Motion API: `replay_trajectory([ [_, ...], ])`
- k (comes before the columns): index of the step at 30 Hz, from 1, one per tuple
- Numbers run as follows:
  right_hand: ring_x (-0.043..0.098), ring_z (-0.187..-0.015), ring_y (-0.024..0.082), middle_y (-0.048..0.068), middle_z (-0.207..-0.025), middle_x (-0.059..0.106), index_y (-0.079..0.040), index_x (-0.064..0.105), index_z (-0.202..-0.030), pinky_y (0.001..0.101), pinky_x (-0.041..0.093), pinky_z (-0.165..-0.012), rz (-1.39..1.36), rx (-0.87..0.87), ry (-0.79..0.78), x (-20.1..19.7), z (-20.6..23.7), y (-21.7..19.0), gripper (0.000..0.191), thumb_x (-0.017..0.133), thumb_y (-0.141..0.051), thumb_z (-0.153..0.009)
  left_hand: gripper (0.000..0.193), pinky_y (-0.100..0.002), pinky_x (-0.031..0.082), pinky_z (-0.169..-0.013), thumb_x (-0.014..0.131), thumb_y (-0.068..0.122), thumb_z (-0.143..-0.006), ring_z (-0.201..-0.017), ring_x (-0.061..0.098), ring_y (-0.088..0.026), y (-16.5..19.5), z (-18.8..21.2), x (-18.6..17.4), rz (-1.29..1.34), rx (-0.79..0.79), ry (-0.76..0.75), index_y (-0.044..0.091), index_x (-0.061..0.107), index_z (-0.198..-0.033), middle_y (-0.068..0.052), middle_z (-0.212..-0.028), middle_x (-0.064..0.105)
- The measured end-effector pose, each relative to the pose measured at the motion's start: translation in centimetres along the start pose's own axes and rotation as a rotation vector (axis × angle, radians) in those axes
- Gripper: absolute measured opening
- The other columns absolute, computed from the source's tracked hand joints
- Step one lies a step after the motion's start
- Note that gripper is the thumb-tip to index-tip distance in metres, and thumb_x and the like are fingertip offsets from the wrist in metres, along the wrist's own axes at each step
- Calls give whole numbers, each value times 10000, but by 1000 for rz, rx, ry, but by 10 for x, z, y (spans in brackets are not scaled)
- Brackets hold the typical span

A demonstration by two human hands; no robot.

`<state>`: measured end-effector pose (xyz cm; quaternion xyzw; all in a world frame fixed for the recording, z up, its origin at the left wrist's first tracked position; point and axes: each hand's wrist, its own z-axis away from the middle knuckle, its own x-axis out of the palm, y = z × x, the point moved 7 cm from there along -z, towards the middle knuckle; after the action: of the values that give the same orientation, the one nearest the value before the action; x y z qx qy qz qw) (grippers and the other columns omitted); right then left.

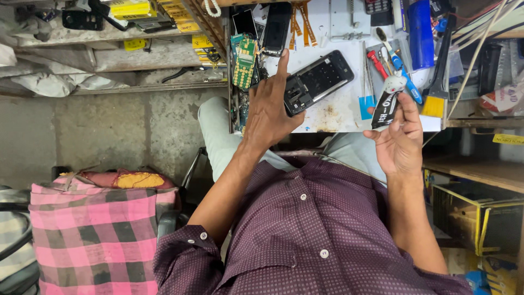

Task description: The person sits at a repair workbench and applies adhesive from a tube onto a disassembled phone housing, pressing and repositioning the phone parts. They briefly power the phone on to view its screen, then use a cotton pad to wipe the housing and press the frame together.

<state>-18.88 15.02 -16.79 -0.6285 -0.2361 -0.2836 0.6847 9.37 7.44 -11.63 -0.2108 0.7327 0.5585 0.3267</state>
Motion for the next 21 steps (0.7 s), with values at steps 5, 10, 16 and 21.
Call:
replay_trajectory([
  [5,639,-1281,286,95,-1497,570,-94,453,-1575,459,621,-915,6,-3,-12,0,0,0,547,626,4,-1065,1324,-519,394,-975,924,272,-669,-1108,596,-349,1,-1,1,-8,1,-11,163,35,-1644,-137,-1194,655],
  [10,629,-1334,295,95,-1515,578,-90,446,-1570,489,612,-999,-3,-2,-1,-3,1,1,558,620,9,-1050,1325,-519,387,-981,925,282,-674,-1109,599,-341,-1,-1,5,-11,-17,-26,166,28,-1643,-129,-1186,659],
  [16,651,-1254,303,141,-1420,601,-69,487,-1511,460,569,-1044,47,-95,58,-6,-4,-1,512,649,58,-1042,1334,-516,371,-1001,931,290,-675,-1135,596,-335,0,-1,8,2,8,-6,167,24,-1645,-131,-1214,657],
  [21,657,-1175,227,112,-1335,649,-106,474,-1385,444,592,-1027,60,-181,108,-6,-4,-9,504,682,124,-988,1337,-513,366,-1020,935,290,-678,-1156,588,-338,0,0,7,3,21,2,163,26,-1650,-133,-1229,650],
])
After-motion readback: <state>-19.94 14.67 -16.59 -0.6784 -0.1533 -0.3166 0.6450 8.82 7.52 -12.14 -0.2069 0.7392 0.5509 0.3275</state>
